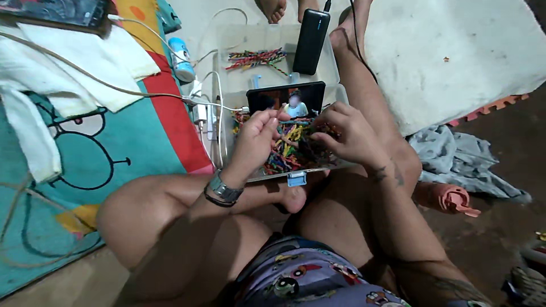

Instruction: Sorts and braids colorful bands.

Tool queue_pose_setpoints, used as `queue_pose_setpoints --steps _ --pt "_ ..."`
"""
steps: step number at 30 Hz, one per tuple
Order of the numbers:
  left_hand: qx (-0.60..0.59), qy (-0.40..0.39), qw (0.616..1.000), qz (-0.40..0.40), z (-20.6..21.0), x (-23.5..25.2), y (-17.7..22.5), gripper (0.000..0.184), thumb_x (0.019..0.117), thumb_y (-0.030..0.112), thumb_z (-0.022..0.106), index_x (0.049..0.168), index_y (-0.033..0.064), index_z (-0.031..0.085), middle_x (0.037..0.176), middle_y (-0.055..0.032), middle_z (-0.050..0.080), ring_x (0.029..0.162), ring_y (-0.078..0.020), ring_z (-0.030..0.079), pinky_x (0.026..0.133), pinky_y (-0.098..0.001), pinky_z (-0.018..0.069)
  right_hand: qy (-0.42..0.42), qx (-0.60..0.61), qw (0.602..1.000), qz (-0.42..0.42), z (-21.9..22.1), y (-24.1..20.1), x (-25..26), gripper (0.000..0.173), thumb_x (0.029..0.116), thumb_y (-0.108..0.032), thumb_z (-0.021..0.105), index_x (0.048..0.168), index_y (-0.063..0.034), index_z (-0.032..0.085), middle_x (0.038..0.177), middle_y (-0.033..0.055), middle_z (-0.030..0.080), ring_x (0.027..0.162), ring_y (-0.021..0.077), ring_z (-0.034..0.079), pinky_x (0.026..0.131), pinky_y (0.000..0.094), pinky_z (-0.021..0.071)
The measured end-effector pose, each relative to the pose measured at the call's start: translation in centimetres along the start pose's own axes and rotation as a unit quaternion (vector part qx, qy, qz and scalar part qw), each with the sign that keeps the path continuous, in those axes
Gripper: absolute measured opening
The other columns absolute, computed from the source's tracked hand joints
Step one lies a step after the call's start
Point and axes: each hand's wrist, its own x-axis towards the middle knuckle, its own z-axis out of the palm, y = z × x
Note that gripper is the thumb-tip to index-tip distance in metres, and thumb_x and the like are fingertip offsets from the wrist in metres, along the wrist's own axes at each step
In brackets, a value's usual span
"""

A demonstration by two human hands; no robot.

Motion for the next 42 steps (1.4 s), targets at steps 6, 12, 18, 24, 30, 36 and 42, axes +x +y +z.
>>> queue_pose_setpoints --steps 6,12,18,24,30,36,42 --pt "-0.088 -0.010 0.996 -0.021 -0.7 -0.1 0.1 0.023 0.1097 0.021 0.046 0.121 0.0135 0.065 0.089 -0.0005 0.063 0.061 -0.0044 0.055 0.055 -0.0164 0.0473 -0.006 -0.066 0.998 0.000 0.8 0.8 -0.7 0.012 0.0922 -0.021 0.071 0.099 -0.0134 0.077 0.114 0.0114 0.068 0.102 0.0361 0.063 0.083 0.0583 0.0477" --pt "-0.123 -0.004 0.992 -0.028 -0.6 0.5 -0.1 0.017 0.1073 0.015 0.050 0.119 0.0111 0.062 0.091 0.0006 0.064 0.068 -0.0029 0.061 0.059 -0.0154 0.0508 -0.008 -0.073 0.997 0.007 0.9 0.8 -0.6 0.012 0.0938 -0.018 0.068 0.098 -0.0094 0.076 0.119 0.0123 0.069 0.107 0.0379 0.062 0.084 0.0609 0.0466" --pt "-0.144 -0.003 0.988 -0.051 -0.5 1.0 0.0 0.014 0.1063 0.012 0.051 0.113 0.0092 0.062 0.089 0.0019 0.066 0.072 -0.0031 0.063 0.064 -0.0168 0.0534 0.078 0.074 0.994 -0.019 -0.4 0.6 -0.6 0.024 0.0994 -0.021 0.057 0.097 -0.0016 0.072 0.122 0.0166 0.065 0.115 0.0271 0.060 0.099 0.0445 0.0478" --pt "-0.154 -0.013 0.987 -0.037 -0.5 1.4 -0.6 0.011 0.1049 0.010 0.053 0.108 0.0082 0.063 0.092 0.0014 0.067 0.075 -0.0030 0.063 0.068 -0.0171 0.0539 0.124 0.199 0.971 -0.050 -0.1 -0.6 -0.1 0.017 0.0998 -0.016 0.061 0.094 -0.0014 0.068 0.109 0.0070 0.067 0.109 0.0097 0.064 0.094 0.0254 0.0542" --pt "-0.146 -0.015 0.988 -0.039 -0.5 1.0 -0.2 0.010 0.1047 0.009 0.052 0.105 0.0100 0.062 0.094 0.0014 0.066 0.075 -0.0024 0.063 0.068 -0.0170 0.0543 0.167 0.137 0.976 -0.026 -0.6 -1.7 0.0 0.021 0.1015 -0.016 0.059 0.096 0.0027 0.067 0.103 0.0110 0.066 0.098 0.0099 0.064 0.088 0.0244 0.0540" --pt "-0.144 -0.019 0.989 -0.042 -0.4 0.9 -0.1 0.009 0.1039 0.007 0.052 0.105 0.0092 0.061 0.095 0.0015 0.065 0.076 -0.0031 0.063 0.070 -0.0186 0.0553 0.188 0.246 0.946 0.096 -0.7 -1.1 -0.2 0.011 0.1025 -0.017 0.056 0.097 -0.0084 0.061 0.081 -0.0093 0.060 0.069 -0.0049 0.058 0.066 0.0141 0.0515" --pt "-0.150 -0.066 0.986 -0.039 -0.6 -0.2 -0.5 0.011 0.1060 0.014 0.052 0.108 0.0102 0.062 0.093 -0.0028 0.067 0.071 -0.0078 0.065 0.065 -0.0211 0.0560 0.140 0.419 0.877 0.189 -0.8 -3.0 -0.3 0.010 0.1044 -0.021 0.057 0.100 -0.0169 0.065 0.081 -0.0078 0.066 0.061 0.0001 0.059 0.055 0.0158 0.0524"
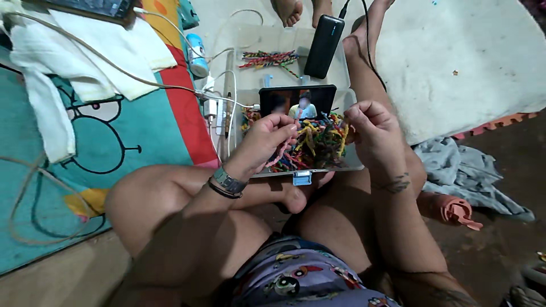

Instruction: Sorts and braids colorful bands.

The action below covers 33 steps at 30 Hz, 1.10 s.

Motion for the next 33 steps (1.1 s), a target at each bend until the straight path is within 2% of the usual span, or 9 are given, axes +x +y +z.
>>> queue_pose_setpoints --steps 3,8,13,19,24,28,30,31,33 --pt "-0.021 -0.024 0.999 -0.013 0.6 0.5 -0.2 0.010 0.1051 0.013 0.054 0.104 0.0097 0.063 0.090 -0.0018 0.067 0.072 -0.0065 0.065 0.065 -0.0204 0.0565 -0.036 0.046 0.998 0.001 1.9 -0.7 -0.4 0.011 0.1050 -0.017 0.055 0.103 -0.0138 0.066 0.087 -0.0044 0.070 0.063 0.0021 0.063 0.057 0.0174 0.0553" --pt "-0.064 -0.083 0.993 -0.045 1.0 0.5 -0.2 0.012 0.1059 0.010 0.050 0.100 0.0089 0.060 0.085 -0.0033 0.067 0.068 -0.0072 0.067 0.059 -0.0199 0.0571 -0.049 -0.002 0.997 -0.052 3.9 0.8 -0.2 0.007 0.1018 -0.010 0.059 0.104 -0.0088 0.065 0.090 -0.0031 0.068 0.069 0.0025 0.063 0.063 0.0181 0.0560" --pt "-0.073 -0.082 0.991 -0.075 1.2 0.4 -0.2 0.011 0.1070 0.011 0.049 0.104 0.0090 0.059 0.088 -0.0037 0.071 0.066 -0.0056 0.066 0.057 -0.0167 0.0544 -0.027 -0.040 0.994 -0.100 4.5 1.9 -0.8 0.008 0.0993 -0.006 0.061 0.106 -0.0045 0.066 0.091 -0.0031 0.068 0.072 0.0005 0.064 0.066 0.0177 0.0567" --pt "-0.044 -0.060 0.996 -0.043 1.2 0.0 -0.3 0.012 0.1067 0.011 0.049 0.103 0.0098 0.061 0.085 -0.0016 0.068 0.062 -0.0035 0.062 0.056 -0.0152 0.0527 -0.018 -0.093 0.978 -0.186 4.7 2.6 -0.9 0.013 0.0987 -0.007 0.063 0.104 0.0037 0.068 0.097 0.0038 0.067 0.084 0.0022 0.064 0.076 0.0178 0.0563" --pt "-0.018 -0.059 0.998 -0.032 1.1 -0.1 -0.8 0.011 0.1060 0.011 0.051 0.102 0.0093 0.062 0.084 -0.0002 0.068 0.060 -0.0012 0.057 0.055 -0.0128 0.0486 0.001 -0.110 0.972 -0.207 4.9 3.8 -1.3 0.013 0.0955 -0.006 0.068 0.102 0.0042 0.071 0.096 0.0051 0.068 0.086 0.0029 0.065 0.078 0.0178 0.0569" --pt "-0.063 -0.088 0.993 -0.052 1.3 -0.1 -0.9 0.014 0.1059 0.011 0.049 0.107 0.0080 0.063 0.083 0.0000 0.066 0.062 -0.0021 0.058 0.057 -0.0140 0.0507 -0.090 0.000 0.990 -0.110 4.3 3.3 -1.3 0.015 0.1012 -0.014 0.061 0.108 -0.0043 0.071 0.102 -0.0005 0.068 0.087 0.0024 0.065 0.076 0.0194 0.0570" --pt "-0.116 -0.126 0.983 -0.063 1.1 -0.3 -0.8 0.019 0.1065 0.011 0.047 0.111 0.0066 0.064 0.083 -0.0004 0.065 0.065 -0.0034 0.061 0.060 -0.0158 0.0541 -0.181 0.111 0.976 -0.039 3.5 3.5 -1.0 0.022 0.1019 -0.025 0.061 0.116 -0.0124 0.073 0.118 -0.0029 0.068 0.099 0.0054 0.065 0.083 0.0235 0.0576" --pt "-0.147 -0.149 0.975 -0.069 1.1 -0.5 -0.8 0.020 0.1063 0.011 0.046 0.110 0.0076 0.065 0.082 0.0003 0.066 0.066 -0.0033 0.063 0.062 -0.0161 0.0553 -0.217 0.139 0.966 -0.033 3.2 3.6 -0.9 0.023 0.1009 -0.028 0.063 0.116 -0.0148 0.075 0.127 -0.0034 0.066 0.108 0.0065 0.064 0.087 0.0246 0.0570" --pt "-0.206 -0.199 0.953 -0.099 1.2 -0.7 -1.0 0.023 0.1064 0.013 0.044 0.106 0.0100 0.067 0.081 0.0015 0.066 0.069 -0.0038 0.064 0.066 -0.0177 0.0567 -0.247 0.186 0.950 -0.038 3.1 3.7 -0.9 0.018 0.0980 -0.033 0.068 0.105 -0.0194 0.078 0.126 -0.0048 0.068 0.105 0.0049 0.065 0.082 0.0223 0.0578"
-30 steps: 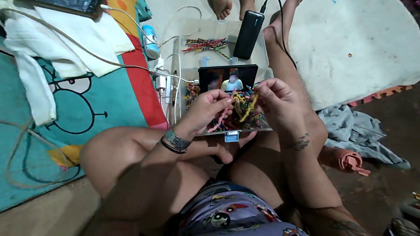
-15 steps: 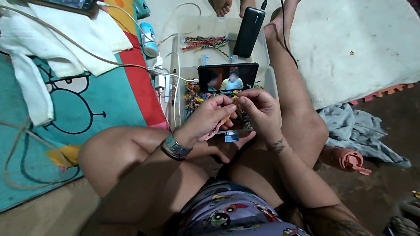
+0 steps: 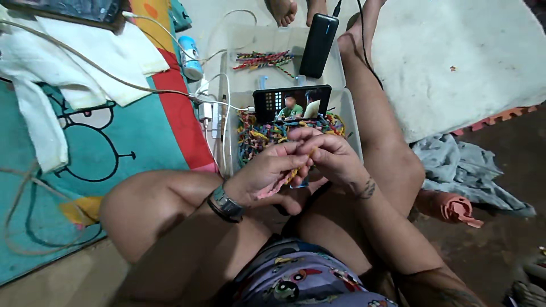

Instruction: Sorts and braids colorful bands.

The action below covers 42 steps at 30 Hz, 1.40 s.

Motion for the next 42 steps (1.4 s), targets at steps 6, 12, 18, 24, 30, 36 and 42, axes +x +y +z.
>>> queue_pose_setpoints --steps 6,12,18,24,30,36,42 --pt "0.376 0.184 0.882 0.217 1.3 0.5 -1.4 0.006 0.0996 0.007 0.061 0.096 0.0051 0.065 0.084 0.0017 0.062 0.071 -0.0011 0.058 0.064 -0.0143 0.0502 0.139 0.125 0.982 0.027 1.9 0.5 0.1 0.007 0.0928 -0.018 0.071 0.087 -0.0184 0.075 0.093 -0.0043 0.070 0.081 0.0037 0.065 0.070 0.0216 0.0567" --pt "0.468 0.240 0.821 0.221 1.2 0.7 -1.2 0.010 0.1009 0.010 0.060 0.094 0.0032 0.063 0.083 -0.0019 0.059 0.065 -0.0043 0.055 0.058 -0.0172 0.0481 0.221 0.005 0.973 0.061 2.6 0.1 0.4 0.008 0.0973 -0.016 0.067 0.092 -0.0154 0.072 0.087 -0.0034 0.070 0.072 0.0023 0.063 0.065 0.0198 0.0546" --pt "-0.082 0.025 0.996 -0.005 1.2 0.1 -1.1 0.023 0.1060 0.014 0.043 0.096 0.0121 0.064 0.080 0.0031 0.062 0.070 -0.0032 0.061 0.067 -0.0175 0.0545 -0.001 0.109 0.993 0.044 0.7 0.1 0.5 0.023 0.0966 -0.039 0.069 0.105 -0.0209 0.079 0.133 -0.0024 0.067 0.102 0.0050 0.068 0.079 0.0220 0.0586" --pt "-0.050 0.081 0.995 -0.007 1.6 0.4 -1.1 0.016 0.1050 0.014 0.052 0.099 0.0112 0.066 0.076 0.0035 0.063 0.067 -0.0025 0.062 0.065 -0.0167 0.0546 0.097 0.184 0.976 0.060 1.2 0.5 0.4 0.011 0.0861 -0.031 0.081 0.083 -0.0212 0.077 0.091 -0.0043 0.074 0.081 0.0033 0.069 0.070 0.0204 0.0583" --pt "0.138 0.150 0.977 0.063 1.5 0.6 -1.1 0.008 0.1016 0.009 0.060 0.099 0.0053 0.067 0.078 0.0017 0.065 0.065 -0.0015 0.060 0.063 -0.0147 0.0525 0.157 0.159 0.973 0.061 1.8 0.4 0.4 0.011 0.0873 -0.018 0.078 0.077 -0.0187 0.073 0.077 -0.0026 0.068 0.067 0.0039 0.064 0.061 0.0208 0.0553" --pt "0.366 0.219 0.898 0.104 2.1 0.6 -1.3 0.011 0.0993 0.013 0.066 0.095 0.0035 0.067 0.075 0.0034 0.065 0.063 0.0025 0.060 0.061 -0.0136 0.0513 0.233 0.106 0.965 0.061 2.7 0.5 0.7 0.022 0.0895 -0.013 0.075 0.072 -0.0189 0.064 0.072 -0.0033 0.066 0.063 0.0030 0.061 0.059 0.0203 0.0528" --pt "-0.008 0.062 0.997 0.048 1.1 0.2 -1.3 0.025 0.1075 0.013 0.045 0.095 0.0094 0.067 0.077 0.0025 0.064 0.066 -0.0017 0.061 0.065 -0.0155 0.0546 0.021 0.121 0.990 0.073 1.0 0.2 0.4 0.032 0.0997 -0.047 0.061 0.110 -0.0206 0.075 0.127 -0.0054 0.066 0.091 0.0016 0.065 0.073 0.0195 0.0560"
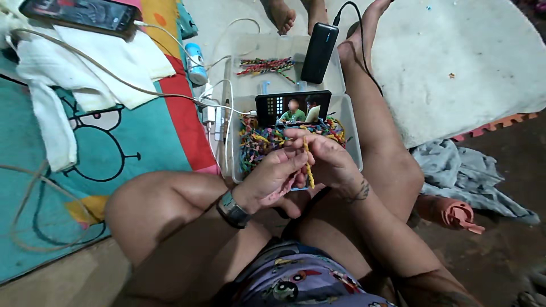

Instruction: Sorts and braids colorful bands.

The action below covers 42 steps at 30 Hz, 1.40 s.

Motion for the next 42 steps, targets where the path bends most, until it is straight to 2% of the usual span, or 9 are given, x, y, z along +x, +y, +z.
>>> queue_pose_setpoints --steps 5,11,16,20,23,28,33,38,42 --pt "-0.121 -0.090 0.986 -0.065 -0.6 0.6 -0.8 0.027 0.1069 0.019 0.044 0.092 0.0148 0.066 0.077 0.0061 0.061 0.068 -0.0017 0.060 0.065 -0.0175 0.0533 0.020 0.062 0.998 -0.016 -0.1 0.3 -0.1 0.012 0.0906 -0.030 0.076 0.088 -0.0192 0.079 0.100 -0.0009 0.076 0.093 0.0069 0.071 0.079 0.0236 0.0589" --pt "0.109 0.026 0.994 0.016 0.7 0.3 0.2 0.018 0.1041 0.007 0.053 0.093 0.0070 0.067 0.074 0.0043 0.065 0.064 -0.0001 0.061 0.064 -0.0143 0.0539 0.071 0.076 0.994 -0.036 0.5 -0.1 -0.2 0.012 0.0903 -0.018 0.074 0.079 -0.0197 0.070 0.080 -0.0033 0.067 0.068 0.0034 0.063 0.062 0.0199 0.0551" --pt "0.620 0.137 0.722 0.275 -0.1 0.8 -1.4 0.017 0.0972 0.012 0.062 0.086 0.0011 0.069 0.080 -0.0075 0.063 0.070 -0.0132 0.062 0.065 -0.0261 0.0543 0.196 -0.021 0.980 -0.018 1.4 0.6 -0.1 0.021 0.0951 -0.008 0.064 0.078 -0.0187 0.059 0.071 -0.0047 0.062 0.062 0.0028 0.058 0.060 0.0207 0.0520" --pt "0.341 0.097 0.929 0.103 0.5 0.1 0.4 0.016 0.1043 0.012 0.056 0.095 0.0051 0.067 0.077 0.0038 0.065 0.066 0.0003 0.062 0.063 -0.0145 0.0539 0.127 -0.013 0.992 0.010 1.0 0.4 -0.2 0.013 0.1022 -0.026 0.059 0.095 -0.0197 0.067 0.087 -0.0041 0.067 0.069 0.0020 0.061 0.063 0.0189 0.0535" --pt "0.142 0.048 0.987 0.053 0.2 0.0 0.5 0.017 0.1050 0.008 0.052 0.098 0.0055 0.068 0.076 0.0031 0.066 0.064 -0.0017 0.061 0.062 -0.0156 0.0547 -0.003 0.049 0.999 0.022 0.1 0.1 0.0 0.024 0.1011 -0.031 0.062 0.116 -0.0183 0.075 0.116 -0.0020 0.072 0.081 0.0024 0.066 0.071 0.0202 0.0570" --pt "-0.019 -0.069 0.996 -0.057 -0.6 0.1 0.2 0.024 0.1054 0.017 0.048 0.092 0.0138 0.068 0.076 0.0058 0.062 0.064 -0.0012 0.059 0.061 -0.0168 0.0528 -0.038 0.040 0.998 -0.034 -0.7 0.1 0.0 0.014 0.0945 -0.031 0.072 0.094 -0.0186 0.077 0.106 -0.0013 0.074 0.097 0.0078 0.069 0.086 0.0264 0.0579" --pt "-0.063 -0.067 0.993 -0.073 -0.4 0.5 -0.5 0.027 0.1074 0.019 0.044 0.090 0.0149 0.064 0.076 0.0068 0.059 0.062 0.0004 0.054 0.056 -0.0139 0.0469 0.047 0.055 0.997 -0.041 0.1 -0.1 -0.1 0.007 0.0907 -0.025 0.075 0.085 -0.0216 0.073 0.087 -0.0050 0.069 0.076 0.0021 0.065 0.068 0.0189 0.0553" --pt "0.148 0.045 0.988 0.023 0.6 0.4 -0.1 0.016 0.1037 0.007 0.054 0.094 0.0061 0.067 0.072 0.0052 0.063 0.060 0.0006 0.058 0.061 -0.0136 0.0520 0.113 0.074 0.990 -0.027 0.7 0.0 -0.2 0.013 0.0916 -0.017 0.072 0.080 -0.0213 0.067 0.078 -0.0031 0.066 0.067 0.0036 0.062 0.062 0.0204 0.0538" --pt "0.442 0.114 0.879 0.140 0.8 0.6 -1.0 0.015 0.1012 0.015 0.062 0.093 0.0029 0.066 0.077 0.0016 0.062 0.064 0.0009 0.056 0.062 -0.0148 0.0496 0.189 0.042 0.981 -0.031 1.4 0.2 -0.1 0.022 0.0926 -0.007 0.065 0.076 -0.0206 0.060 0.073 -0.0049 0.062 0.064 0.0029 0.059 0.061 0.0207 0.0524"
